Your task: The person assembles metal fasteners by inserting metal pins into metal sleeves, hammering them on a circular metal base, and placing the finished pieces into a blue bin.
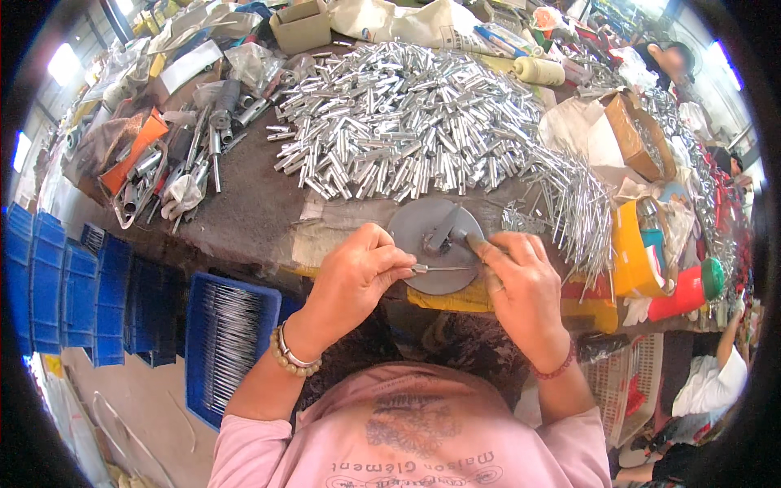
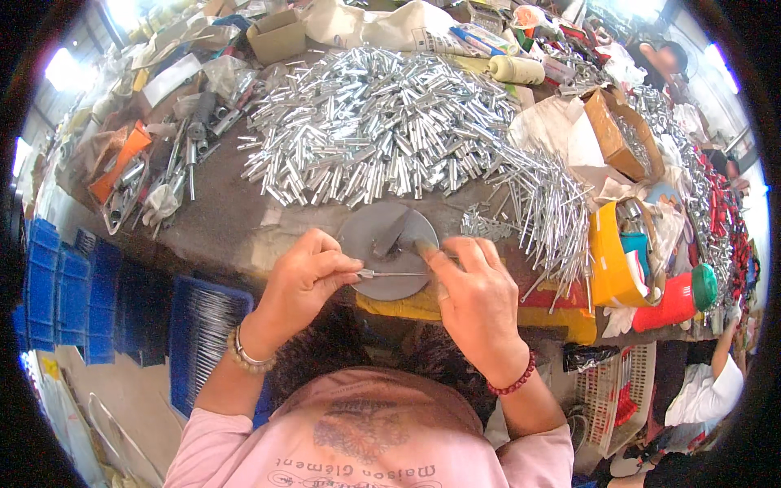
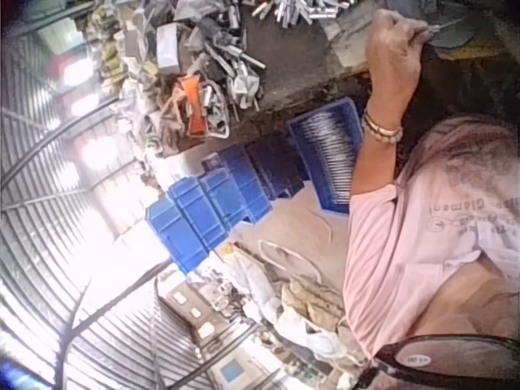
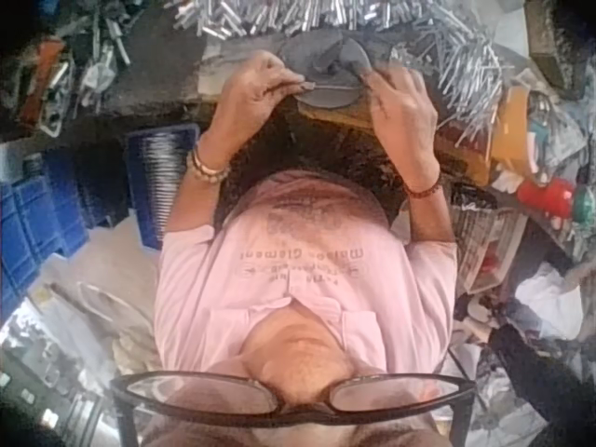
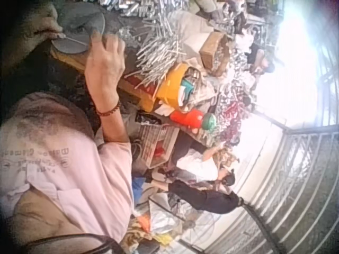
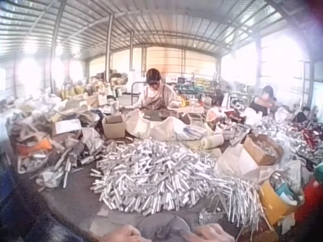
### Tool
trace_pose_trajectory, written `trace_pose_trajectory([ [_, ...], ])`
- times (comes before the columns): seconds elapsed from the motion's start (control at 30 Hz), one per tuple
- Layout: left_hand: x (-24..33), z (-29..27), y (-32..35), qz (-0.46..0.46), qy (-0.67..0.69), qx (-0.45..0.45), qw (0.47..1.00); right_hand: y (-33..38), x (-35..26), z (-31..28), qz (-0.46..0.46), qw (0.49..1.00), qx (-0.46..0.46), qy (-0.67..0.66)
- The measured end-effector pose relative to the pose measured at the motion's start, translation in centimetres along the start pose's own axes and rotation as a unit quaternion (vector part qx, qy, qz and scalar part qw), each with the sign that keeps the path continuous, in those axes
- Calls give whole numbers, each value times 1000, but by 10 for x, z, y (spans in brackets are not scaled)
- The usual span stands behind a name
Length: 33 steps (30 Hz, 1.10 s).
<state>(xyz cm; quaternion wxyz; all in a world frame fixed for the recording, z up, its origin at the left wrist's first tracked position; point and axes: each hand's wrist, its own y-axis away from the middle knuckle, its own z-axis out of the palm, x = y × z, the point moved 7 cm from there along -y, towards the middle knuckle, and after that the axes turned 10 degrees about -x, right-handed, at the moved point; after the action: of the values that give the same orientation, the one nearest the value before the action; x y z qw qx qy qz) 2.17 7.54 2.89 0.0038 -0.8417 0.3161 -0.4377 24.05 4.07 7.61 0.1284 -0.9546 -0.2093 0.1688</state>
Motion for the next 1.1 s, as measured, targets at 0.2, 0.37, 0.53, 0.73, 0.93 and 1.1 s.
trace_pose_trajectory([
  [0.2, 1, 0, 2, -12, 8, -6, 1000, 20, -23, 16, 47, 996, -77, -8],
  [0.37, 16, -2, 11, -5, -18, 58, 998, 33, -26, 27, 109, 966, -128, -194],
  [0.53, 5, 22, 47, -138, 180, 83, 970, 48, -28, 59, 225, 822, -270, -447],
  [0.73, 6, 44, 56, -255, 383, 23, 887, 61, -38, 75, 238, 777, -268, -517],
  [0.93, -3, 42, 65, -252, 443, 71, 858, 52, -59, 81, 164, 844, -245, -447],
  [1.1, -22, 19, 88, -192, 451, 175, 854, 46, -54, 75, 114, 879, -194, -420],
])
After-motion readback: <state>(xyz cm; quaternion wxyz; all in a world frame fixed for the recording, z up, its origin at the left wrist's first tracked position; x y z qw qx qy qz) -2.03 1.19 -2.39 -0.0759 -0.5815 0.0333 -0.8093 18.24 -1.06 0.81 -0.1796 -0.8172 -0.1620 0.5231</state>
